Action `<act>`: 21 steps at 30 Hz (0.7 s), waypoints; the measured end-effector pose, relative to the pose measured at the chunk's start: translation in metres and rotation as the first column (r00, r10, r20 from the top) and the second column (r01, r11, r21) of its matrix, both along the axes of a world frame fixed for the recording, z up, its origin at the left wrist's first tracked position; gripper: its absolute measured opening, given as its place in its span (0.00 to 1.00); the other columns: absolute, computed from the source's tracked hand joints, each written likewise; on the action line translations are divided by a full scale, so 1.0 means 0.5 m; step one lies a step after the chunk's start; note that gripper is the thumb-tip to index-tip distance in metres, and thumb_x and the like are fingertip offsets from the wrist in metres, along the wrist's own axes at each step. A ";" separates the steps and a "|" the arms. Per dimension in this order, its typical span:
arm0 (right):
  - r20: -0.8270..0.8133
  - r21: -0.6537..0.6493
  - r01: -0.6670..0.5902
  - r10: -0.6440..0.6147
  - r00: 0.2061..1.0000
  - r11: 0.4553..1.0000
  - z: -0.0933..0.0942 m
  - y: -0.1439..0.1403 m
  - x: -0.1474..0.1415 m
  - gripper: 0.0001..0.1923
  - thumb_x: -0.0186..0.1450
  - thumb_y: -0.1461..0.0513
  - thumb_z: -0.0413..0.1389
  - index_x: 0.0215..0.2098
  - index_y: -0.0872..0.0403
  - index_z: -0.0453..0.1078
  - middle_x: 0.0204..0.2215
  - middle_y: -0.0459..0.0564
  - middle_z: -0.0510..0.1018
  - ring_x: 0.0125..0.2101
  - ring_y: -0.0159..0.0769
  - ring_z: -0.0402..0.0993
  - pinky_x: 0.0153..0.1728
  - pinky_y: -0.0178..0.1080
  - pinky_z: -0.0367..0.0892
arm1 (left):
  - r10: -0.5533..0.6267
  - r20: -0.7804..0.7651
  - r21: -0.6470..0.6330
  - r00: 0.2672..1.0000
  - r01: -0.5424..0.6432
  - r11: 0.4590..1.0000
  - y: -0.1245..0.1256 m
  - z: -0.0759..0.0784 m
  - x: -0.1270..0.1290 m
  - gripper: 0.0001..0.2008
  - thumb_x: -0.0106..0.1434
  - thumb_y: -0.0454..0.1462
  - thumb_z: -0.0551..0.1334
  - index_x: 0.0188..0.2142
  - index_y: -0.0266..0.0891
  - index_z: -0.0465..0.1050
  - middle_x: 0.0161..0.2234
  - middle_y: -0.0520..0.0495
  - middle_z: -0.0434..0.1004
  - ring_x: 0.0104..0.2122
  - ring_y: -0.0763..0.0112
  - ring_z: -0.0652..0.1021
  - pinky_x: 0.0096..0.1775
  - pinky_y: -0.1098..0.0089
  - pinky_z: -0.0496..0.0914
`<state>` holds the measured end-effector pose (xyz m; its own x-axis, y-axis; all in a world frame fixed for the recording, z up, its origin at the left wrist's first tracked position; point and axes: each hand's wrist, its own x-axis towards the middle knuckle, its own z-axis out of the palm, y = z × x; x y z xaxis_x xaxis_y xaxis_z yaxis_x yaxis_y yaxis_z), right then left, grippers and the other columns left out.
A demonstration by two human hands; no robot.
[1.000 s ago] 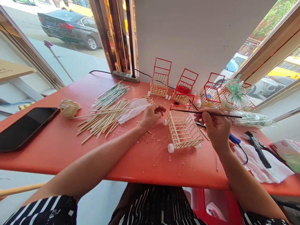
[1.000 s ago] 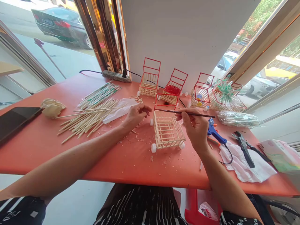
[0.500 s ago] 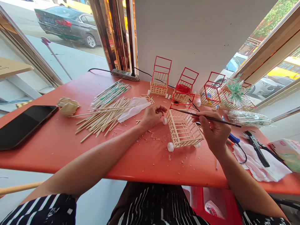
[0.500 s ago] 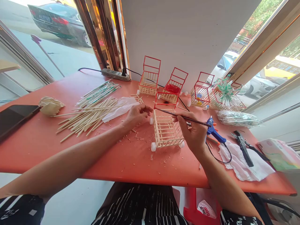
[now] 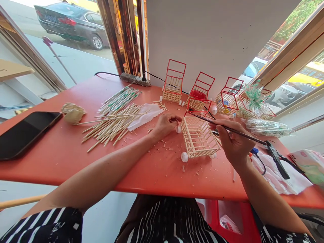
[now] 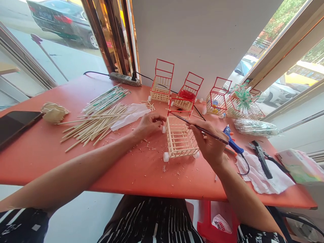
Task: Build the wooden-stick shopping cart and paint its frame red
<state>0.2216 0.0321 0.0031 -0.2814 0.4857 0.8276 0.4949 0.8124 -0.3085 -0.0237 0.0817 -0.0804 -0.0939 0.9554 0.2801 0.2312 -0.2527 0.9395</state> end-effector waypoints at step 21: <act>0.300 0.181 0.035 -0.089 0.950 0.983 0.083 -0.016 -0.049 0.06 0.72 0.58 0.61 0.44 0.41 0.81 0.35 0.45 0.88 0.35 0.40 0.86 0.41 0.43 0.78 | -0.036 0.007 0.006 0.999 0.036 0.999 0.006 -0.003 0.005 0.15 0.53 0.26 0.60 0.33 0.36 0.85 0.33 0.49 0.86 0.31 0.70 0.81 0.36 0.73 0.72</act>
